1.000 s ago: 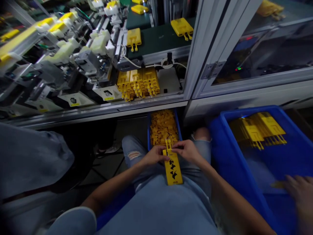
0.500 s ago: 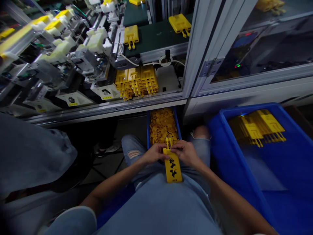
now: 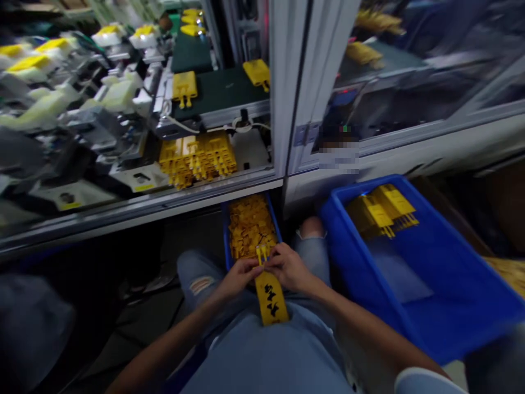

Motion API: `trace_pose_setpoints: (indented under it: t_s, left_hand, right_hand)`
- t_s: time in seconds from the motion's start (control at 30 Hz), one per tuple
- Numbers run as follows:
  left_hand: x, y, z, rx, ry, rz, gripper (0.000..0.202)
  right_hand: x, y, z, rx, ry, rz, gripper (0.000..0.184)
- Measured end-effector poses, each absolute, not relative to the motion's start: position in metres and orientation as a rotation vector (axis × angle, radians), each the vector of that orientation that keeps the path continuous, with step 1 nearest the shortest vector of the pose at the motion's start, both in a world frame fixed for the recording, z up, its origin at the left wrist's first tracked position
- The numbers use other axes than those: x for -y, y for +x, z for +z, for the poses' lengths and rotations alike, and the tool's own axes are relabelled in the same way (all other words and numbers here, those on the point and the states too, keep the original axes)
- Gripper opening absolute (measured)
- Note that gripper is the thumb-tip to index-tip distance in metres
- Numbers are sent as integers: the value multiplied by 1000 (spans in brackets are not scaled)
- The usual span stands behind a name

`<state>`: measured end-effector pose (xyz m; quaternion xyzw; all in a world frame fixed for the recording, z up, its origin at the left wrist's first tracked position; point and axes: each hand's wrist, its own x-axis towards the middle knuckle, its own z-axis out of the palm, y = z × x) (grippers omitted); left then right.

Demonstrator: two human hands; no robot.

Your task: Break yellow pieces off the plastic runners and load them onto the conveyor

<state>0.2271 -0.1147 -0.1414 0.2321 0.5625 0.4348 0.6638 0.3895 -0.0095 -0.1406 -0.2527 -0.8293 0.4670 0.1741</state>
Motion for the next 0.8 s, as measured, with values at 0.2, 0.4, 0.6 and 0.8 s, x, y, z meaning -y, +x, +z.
trace_pose_setpoints:
  t_s: [0.2, 0.4, 0.6, 0.8]
  left_hand:
    - [108, 220, -114, -1230, 483, 926, 46]
    - [115, 229, -104, -1331, 644, 897, 29]
    - [117, 232, -102, -1444, 710, 976, 22]
    - [112, 233, -103, -1923, 1256, 1073, 23]
  right_hand:
    - [-1, 385, -135, 2045, -1055, 1970, 32]
    - [4, 388, -128, 1940, -1013, 2227, 34]
    - [17, 383, -122, 2079, -1099, 1944, 26]
    - [10, 392, -91, 1867, -1304, 1746, 43]
